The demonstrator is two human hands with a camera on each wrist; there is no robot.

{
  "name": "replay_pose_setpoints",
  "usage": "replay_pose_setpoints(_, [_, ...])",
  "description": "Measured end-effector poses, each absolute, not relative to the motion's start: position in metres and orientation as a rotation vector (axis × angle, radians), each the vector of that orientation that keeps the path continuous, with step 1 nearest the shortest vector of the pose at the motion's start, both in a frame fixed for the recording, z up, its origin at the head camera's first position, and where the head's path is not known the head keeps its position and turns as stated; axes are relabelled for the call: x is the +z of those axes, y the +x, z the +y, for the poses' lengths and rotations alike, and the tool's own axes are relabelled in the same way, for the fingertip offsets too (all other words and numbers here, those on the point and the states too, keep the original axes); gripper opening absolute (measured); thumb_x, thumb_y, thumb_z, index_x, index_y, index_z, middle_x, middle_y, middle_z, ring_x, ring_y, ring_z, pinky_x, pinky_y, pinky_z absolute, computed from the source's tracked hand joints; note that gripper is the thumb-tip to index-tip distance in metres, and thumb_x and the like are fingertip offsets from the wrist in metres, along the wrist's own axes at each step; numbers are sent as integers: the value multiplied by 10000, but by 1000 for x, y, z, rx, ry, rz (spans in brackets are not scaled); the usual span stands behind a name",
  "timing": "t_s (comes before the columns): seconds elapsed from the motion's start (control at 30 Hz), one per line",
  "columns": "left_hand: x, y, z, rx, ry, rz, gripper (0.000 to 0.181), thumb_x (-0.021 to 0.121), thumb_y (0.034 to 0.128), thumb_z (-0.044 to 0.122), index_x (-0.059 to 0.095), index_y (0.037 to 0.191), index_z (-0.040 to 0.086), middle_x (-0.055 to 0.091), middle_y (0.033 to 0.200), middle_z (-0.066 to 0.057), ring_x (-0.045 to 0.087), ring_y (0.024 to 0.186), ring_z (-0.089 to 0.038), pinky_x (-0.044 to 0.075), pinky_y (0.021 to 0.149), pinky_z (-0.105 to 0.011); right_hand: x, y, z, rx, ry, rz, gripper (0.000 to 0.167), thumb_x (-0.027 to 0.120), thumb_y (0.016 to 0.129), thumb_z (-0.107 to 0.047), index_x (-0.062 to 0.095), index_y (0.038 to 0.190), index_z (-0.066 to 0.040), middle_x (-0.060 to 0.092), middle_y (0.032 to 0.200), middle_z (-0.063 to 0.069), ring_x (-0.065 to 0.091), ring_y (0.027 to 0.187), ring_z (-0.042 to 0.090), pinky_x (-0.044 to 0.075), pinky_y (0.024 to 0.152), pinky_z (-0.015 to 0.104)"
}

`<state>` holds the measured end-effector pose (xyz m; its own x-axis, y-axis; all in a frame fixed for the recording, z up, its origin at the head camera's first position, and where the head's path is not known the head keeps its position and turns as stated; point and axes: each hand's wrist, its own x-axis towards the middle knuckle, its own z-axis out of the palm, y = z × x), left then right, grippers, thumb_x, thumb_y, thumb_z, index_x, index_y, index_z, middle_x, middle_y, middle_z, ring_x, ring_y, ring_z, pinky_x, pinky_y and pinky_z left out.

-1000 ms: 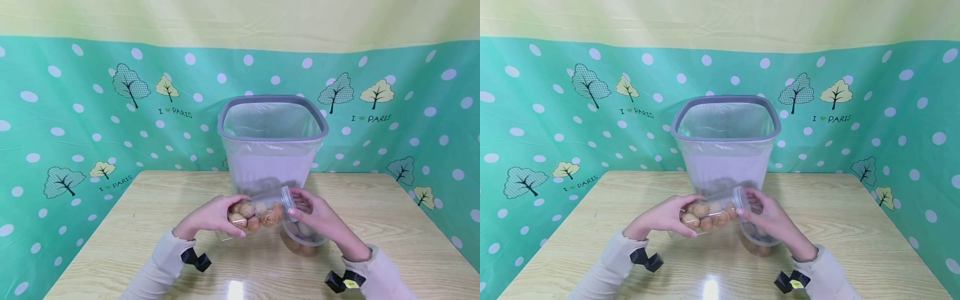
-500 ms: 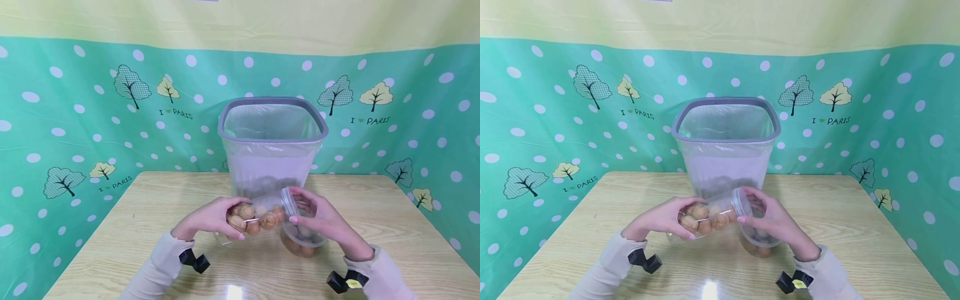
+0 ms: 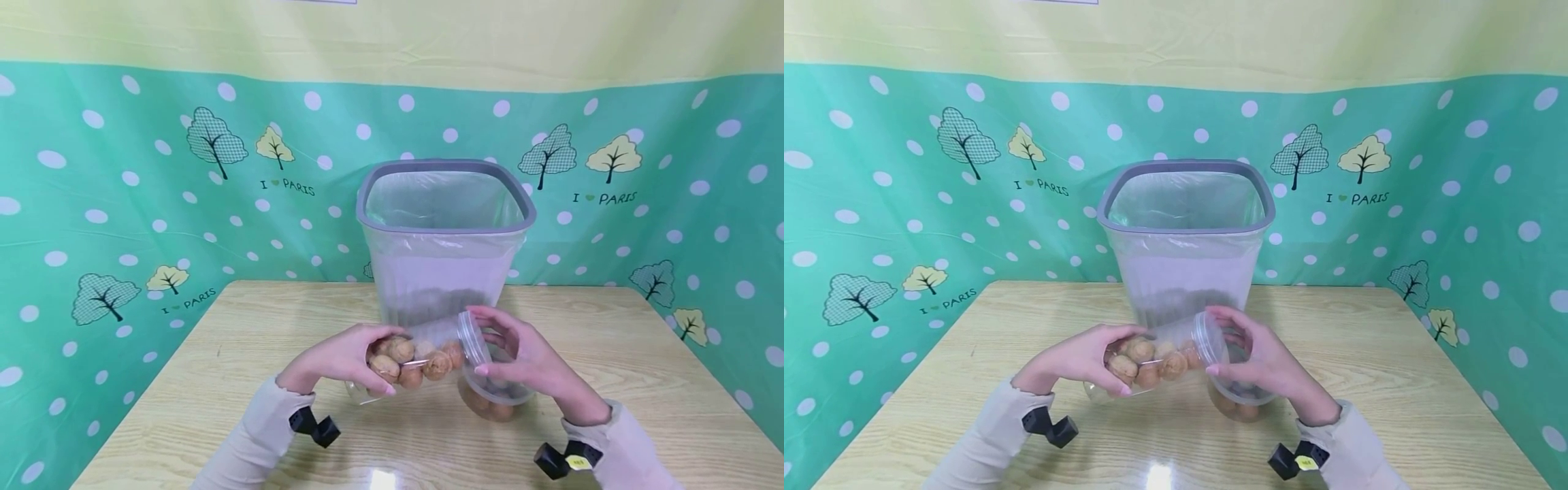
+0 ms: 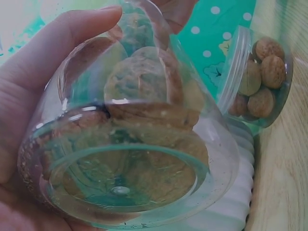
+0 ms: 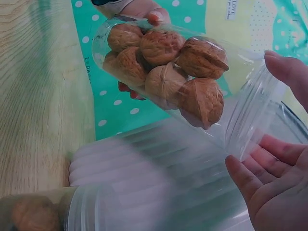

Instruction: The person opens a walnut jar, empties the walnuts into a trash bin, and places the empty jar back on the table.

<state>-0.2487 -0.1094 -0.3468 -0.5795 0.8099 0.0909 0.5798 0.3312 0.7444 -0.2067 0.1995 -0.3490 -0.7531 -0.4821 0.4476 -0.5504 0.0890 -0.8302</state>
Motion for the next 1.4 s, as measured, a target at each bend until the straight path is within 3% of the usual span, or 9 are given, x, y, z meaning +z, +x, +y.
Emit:
replay_pose_setpoints(0.2, [-347, -249, -110, 1093, 1280, 2269, 747, 828, 697, 246, 477, 1324, 42, 609, 1135, -43, 578, 991, -99, 484, 879, -254, -348, -206, 201, 1717, 1149, -2257, 780, 756, 666, 101, 391, 1354, 74, 496, 1327, 43, 508, 1172, 84, 417, 983, 205])
replay_pose_setpoints(0.43, [-350, -250, -111, 1096, 1289, 2235, 770, 828, 692, 216, 459, 1341, 28, 601, 1146, -54, 574, 993, -95, 488, 877, -252, -346, -202, 204, 1736, 1233, -2286, 824, 782, 664, 71, 377, 1381, 22, 376, 1420, 229, 426, 1283, 124, 364, 1042, 240])
replay_pose_setpoints(0.63, [-350, -249, -110, 1074, 1288, 2247, 762, 829, 698, 238, 465, 1334, 33, 610, 1133, -42, 579, 980, -84, 491, 865, -246, -349, -204, 207, 1741, 1308, -2270, 880, 779, 687, 34, 316, 1434, -1, 284, 1472, 264, 335, 1356, 134, 317, 1073, 240])
replay_pose_setpoints(0.73, [-350, -249, -110, 1058, 1284, 2260, 763, 830, 698, 252, 468, 1332, 29, 612, 1122, -27, 580, 967, -78, 492, 855, -241, -351, -206, 209, 1730, 1350, -2213, 855, 760, 770, -89, 259, 1455, 19, 249, 1492, 263, 293, 1382, 143, 308, 1083, 262])
replay_pose_setpoints(0.87, [-351, -250, -110, 1056, 1297, 2281, 769, 832, 700, 261, 469, 1331, 13, 613, 1130, -26, 578, 981, -81, 486, 865, -242, -350, -204, 208, 1694, 1195, -2242, 743, 713, 836, -165, 312, 1431, 26, 353, 1442, 250, 392, 1319, 134, 402, 1026, 308])
replay_pose_setpoints(0.97, [-350, -251, -111, 1052, 1299, 2309, 771, 835, 693, 276, 477, 1328, 26, 616, 1130, -25, 580, 983, -81, 481, 872, -243, -345, -197, 204, 1680, 989, -2356, 634, 679, 847, -91, 373, 1379, 69, 434, 1359, 280, 506, 1216, 266, 487, 924, 326])
replay_pose_setpoints(1.1, [-350, -251, -110, 1048, 1279, 2335, 778, 838, 683, 289, 481, 1327, 38, 621, 1118, -23, 586, 966, -80, 485, 863, -243, -339, -189, 199, 1624, 822, -2499, 567, 651, 875, -115, 405, 1324, 129, 486, 1286, 312, 555, 1089, 433, 527, 832, 336])
replay_pose_setpoints(1.4, [-351, -251, -110, 1046, 1251, 2341, 767, 835, 686, 294, 486, 1324, 50, 620, 1113, -14, 585, 955, -73, 487, 848, -236, -336, -189, 199, 1544, 724, -2613, 522, 638, 892, -165, 458, 1280, 135, 582, 1188, 251, 605, 1033, 327, 520, 841, 309])
